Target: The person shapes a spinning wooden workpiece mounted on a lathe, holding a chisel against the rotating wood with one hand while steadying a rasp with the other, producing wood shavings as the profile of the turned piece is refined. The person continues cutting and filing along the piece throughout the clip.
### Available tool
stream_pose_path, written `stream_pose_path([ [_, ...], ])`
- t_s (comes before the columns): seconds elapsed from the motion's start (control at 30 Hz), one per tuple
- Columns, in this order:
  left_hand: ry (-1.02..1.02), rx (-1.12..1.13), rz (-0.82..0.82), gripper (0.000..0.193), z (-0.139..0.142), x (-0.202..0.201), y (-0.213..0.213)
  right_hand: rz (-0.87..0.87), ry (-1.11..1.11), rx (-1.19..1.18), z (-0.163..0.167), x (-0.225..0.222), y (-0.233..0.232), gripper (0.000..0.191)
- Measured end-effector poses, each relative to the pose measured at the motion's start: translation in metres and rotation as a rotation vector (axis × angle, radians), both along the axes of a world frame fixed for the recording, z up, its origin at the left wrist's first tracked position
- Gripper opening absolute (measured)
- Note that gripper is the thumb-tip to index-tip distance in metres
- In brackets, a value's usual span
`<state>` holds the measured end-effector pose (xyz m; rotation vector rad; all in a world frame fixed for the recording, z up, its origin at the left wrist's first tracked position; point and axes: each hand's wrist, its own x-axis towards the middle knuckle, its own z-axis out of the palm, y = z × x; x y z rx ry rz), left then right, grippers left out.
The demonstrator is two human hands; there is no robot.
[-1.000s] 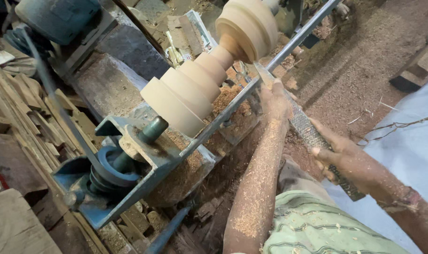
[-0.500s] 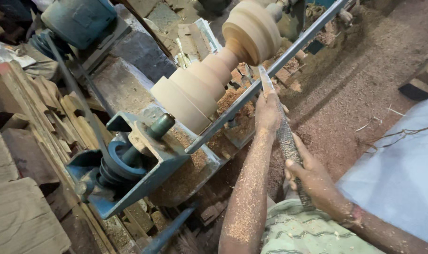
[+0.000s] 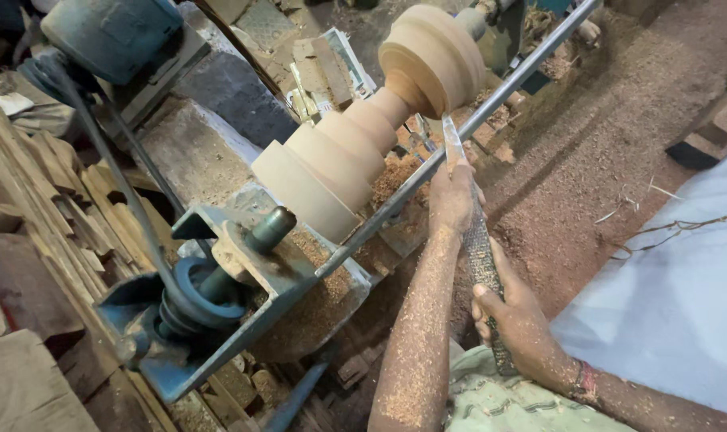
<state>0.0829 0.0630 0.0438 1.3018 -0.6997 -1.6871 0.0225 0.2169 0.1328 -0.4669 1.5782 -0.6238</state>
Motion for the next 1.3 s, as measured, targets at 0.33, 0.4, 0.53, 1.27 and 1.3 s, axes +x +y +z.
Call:
stream_pose_path([
  [0.33, 0.101, -0.092, 0.049, 0.022, -0.034, -0.011, -0.009, 0.052, -0.012, -0.074, -0.016, -0.014, -0.004, 0.089],
  [0.4, 0.116, -0.016, 0.069, 0.018, -0.032, -0.012, -0.008, 0.110, -0.005, -0.044, -0.012, -0.019, -0.001, 0.087],
  [0.53, 0.089, -0.092, 0.081, 0.022, -0.015, -0.010, -0.009, 0.067, -0.032, -0.008, -0.013, -0.023, 0.000, 0.082],
  [1.27, 0.031, 0.027, 0.051, 0.029, 0.005, -0.010, -0.002, 0.041, -0.044, -0.059, 0.006, -0.023, -0.009, 0.081],
  [1.3, 0.064, 0.035, 0.066, 0.029, 0.005, -0.011, -0.002, 0.046, -0.046, -0.065, 0.009, -0.024, -0.009, 0.081],
])
